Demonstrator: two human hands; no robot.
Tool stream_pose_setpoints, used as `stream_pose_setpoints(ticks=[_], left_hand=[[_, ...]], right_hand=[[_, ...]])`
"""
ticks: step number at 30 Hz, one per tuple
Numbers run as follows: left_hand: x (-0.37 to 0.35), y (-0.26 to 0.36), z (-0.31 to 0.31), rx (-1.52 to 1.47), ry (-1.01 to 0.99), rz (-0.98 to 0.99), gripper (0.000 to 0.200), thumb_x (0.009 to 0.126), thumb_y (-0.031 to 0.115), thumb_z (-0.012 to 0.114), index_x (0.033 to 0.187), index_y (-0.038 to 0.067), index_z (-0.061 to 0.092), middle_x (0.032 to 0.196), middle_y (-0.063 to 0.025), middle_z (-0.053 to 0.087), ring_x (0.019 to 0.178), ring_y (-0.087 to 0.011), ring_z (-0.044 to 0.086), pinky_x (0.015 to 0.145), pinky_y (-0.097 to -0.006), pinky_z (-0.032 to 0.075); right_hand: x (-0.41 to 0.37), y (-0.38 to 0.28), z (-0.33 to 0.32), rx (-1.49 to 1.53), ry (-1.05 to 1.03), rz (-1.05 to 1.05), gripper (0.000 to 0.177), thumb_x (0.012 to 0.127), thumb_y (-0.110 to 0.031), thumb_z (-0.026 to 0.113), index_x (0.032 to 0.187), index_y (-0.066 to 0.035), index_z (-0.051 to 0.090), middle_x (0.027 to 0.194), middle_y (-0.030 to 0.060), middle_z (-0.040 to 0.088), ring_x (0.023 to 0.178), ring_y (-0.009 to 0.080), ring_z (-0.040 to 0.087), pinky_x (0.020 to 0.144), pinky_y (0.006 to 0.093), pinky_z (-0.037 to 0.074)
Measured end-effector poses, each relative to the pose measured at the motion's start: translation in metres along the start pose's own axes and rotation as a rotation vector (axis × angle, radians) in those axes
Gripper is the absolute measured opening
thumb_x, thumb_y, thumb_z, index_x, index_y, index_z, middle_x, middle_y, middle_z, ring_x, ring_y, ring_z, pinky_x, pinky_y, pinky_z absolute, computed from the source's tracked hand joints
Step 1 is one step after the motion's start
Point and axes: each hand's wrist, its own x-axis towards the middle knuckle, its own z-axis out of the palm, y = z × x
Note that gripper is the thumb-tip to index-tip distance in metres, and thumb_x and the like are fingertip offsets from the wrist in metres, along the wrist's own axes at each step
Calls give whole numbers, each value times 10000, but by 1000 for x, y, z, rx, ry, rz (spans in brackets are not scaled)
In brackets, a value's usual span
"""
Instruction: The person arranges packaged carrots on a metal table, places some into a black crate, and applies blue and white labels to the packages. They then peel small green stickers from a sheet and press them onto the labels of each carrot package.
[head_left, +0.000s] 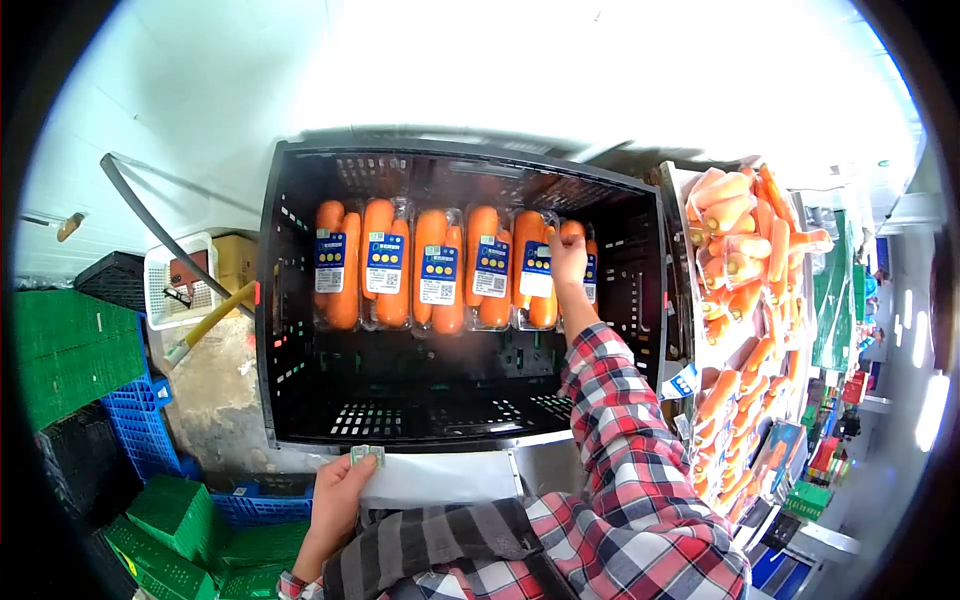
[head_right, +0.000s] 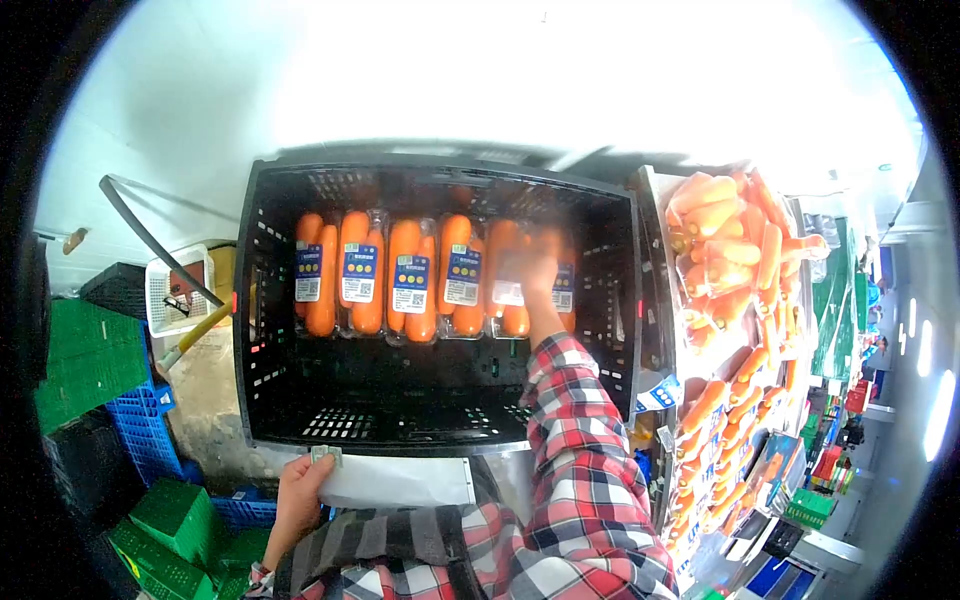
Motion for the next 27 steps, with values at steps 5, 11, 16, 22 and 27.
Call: stream_pose_setpoints(ticks=[5,11,16,22,27], left_hand=[[3,-1,11,50,-39,-8,243,890,239,547,888,15,642,762,13,608,660,-40,507,619,-201,399],[0,-5,18,55,-36,11,250,893,249,544,890,20,643,763,23,601,678,-34,496,632,-202,398],[2,-1,21,345,38,86,288,897,265,525,897,-6,623,773,38,573,725,-39,471,648,-202,387],[7,1,40,109,-11,48,354,929,299,459,911,-15,621,799,29,575,763,-44,473,689,-208,388],[5,0,45,216,-33,137,348,927,280,445,860,-19,608,770,42,553,736,-43,456,665,-215,379]], right_hand=[[18,31,19,232,-204,-72,380,746,-183,704,1003,12,504,827,70,569,662,132,542,587,258,455],[7,7,22,-252,-94,-247,463,699,-229,731,1027,-1,496,893,158,597,798,291,589,731,339,471],[-14,-43,-28,-163,-178,-110,256,763,-209,674,854,10,578,792,156,618,703,293,604,638,355,483],[-164,-176,-107,428,-1250,-545,192,778,-150,674,886,-9,602,812,48,573,710,127,551,626,258,450],[-207,-194,-127,301,-1355,-760,183,760,-164,668,852,-33,581,811,86,525,746,233,561,650,309,464]])
